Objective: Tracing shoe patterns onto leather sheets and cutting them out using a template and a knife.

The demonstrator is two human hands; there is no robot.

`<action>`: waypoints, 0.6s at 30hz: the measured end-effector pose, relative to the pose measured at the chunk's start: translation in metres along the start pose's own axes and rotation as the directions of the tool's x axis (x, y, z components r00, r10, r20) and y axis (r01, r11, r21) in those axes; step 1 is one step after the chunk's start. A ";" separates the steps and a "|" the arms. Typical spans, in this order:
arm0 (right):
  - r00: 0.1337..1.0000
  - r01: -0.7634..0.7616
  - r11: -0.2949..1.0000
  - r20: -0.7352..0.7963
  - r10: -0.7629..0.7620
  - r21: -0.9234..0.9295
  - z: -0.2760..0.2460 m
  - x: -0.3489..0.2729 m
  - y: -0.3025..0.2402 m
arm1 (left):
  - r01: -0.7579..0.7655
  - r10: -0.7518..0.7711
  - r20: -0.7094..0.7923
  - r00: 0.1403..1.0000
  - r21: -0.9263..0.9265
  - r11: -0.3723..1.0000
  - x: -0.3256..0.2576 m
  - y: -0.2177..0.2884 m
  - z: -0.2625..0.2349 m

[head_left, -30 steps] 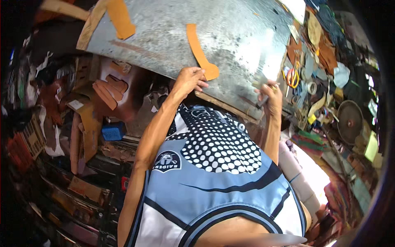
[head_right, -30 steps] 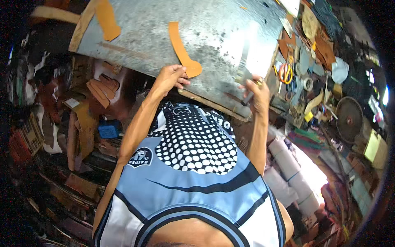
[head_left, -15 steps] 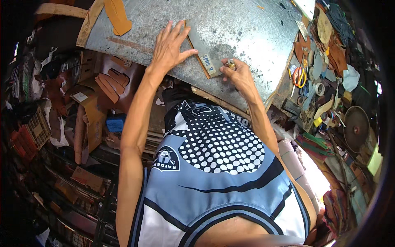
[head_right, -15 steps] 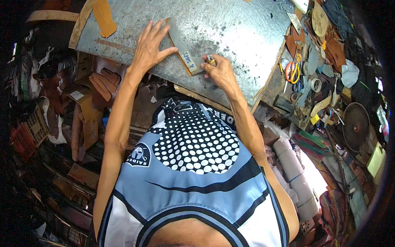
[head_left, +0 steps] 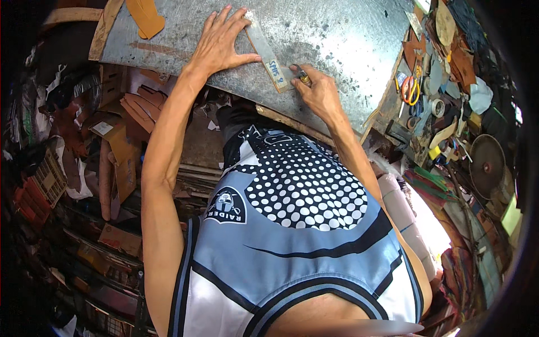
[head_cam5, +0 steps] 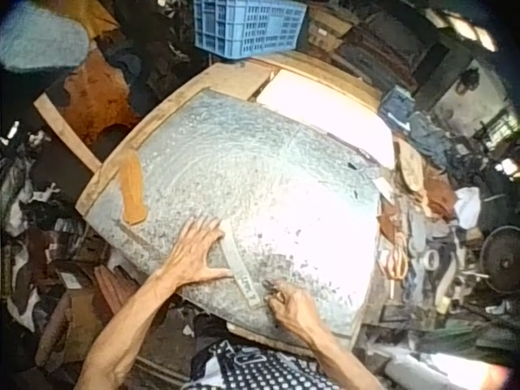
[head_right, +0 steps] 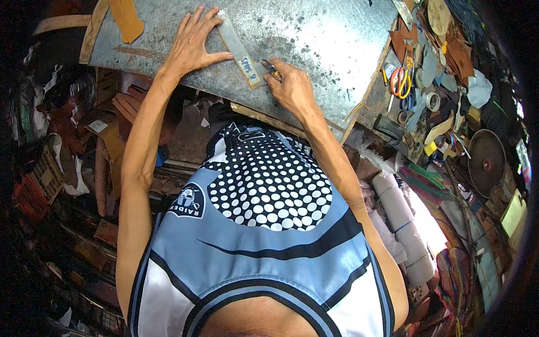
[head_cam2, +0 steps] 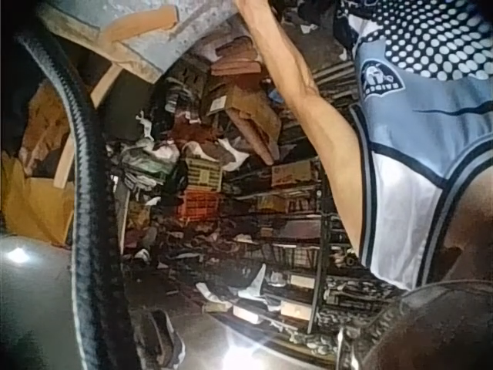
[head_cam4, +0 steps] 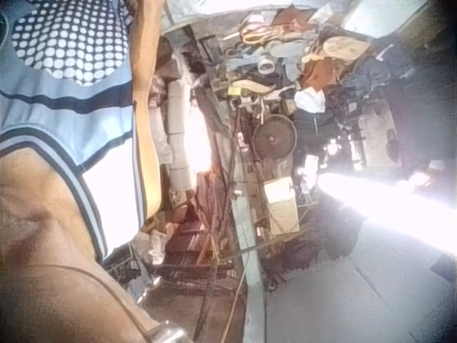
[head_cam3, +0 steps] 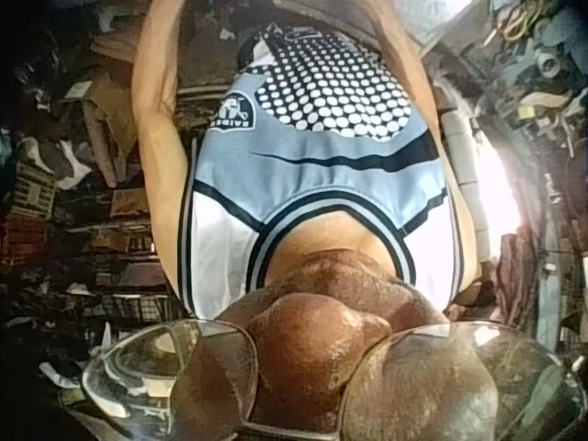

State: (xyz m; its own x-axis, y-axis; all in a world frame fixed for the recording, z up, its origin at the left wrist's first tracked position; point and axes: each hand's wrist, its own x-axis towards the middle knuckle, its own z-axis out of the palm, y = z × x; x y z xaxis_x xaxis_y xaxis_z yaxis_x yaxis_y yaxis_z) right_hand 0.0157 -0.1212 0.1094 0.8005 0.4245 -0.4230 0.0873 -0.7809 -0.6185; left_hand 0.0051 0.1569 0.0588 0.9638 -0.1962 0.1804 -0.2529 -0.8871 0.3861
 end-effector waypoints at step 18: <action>0.994 0.045 0.999 -0.098 -0.048 -0.027 -0.001 -0.018 0.013 | 0.014 -0.016 -0.081 0.997 -0.017 1.000 -0.008 -0.002 0.019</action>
State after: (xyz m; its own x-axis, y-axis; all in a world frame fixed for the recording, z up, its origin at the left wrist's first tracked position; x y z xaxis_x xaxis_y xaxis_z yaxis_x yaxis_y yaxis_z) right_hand 0.0029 -0.1400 0.1100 0.8497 0.4143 -0.3260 0.1393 -0.7728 -0.6192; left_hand -0.0006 0.1521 0.0398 0.9576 -0.1479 0.2471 -0.2405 -0.8828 0.4036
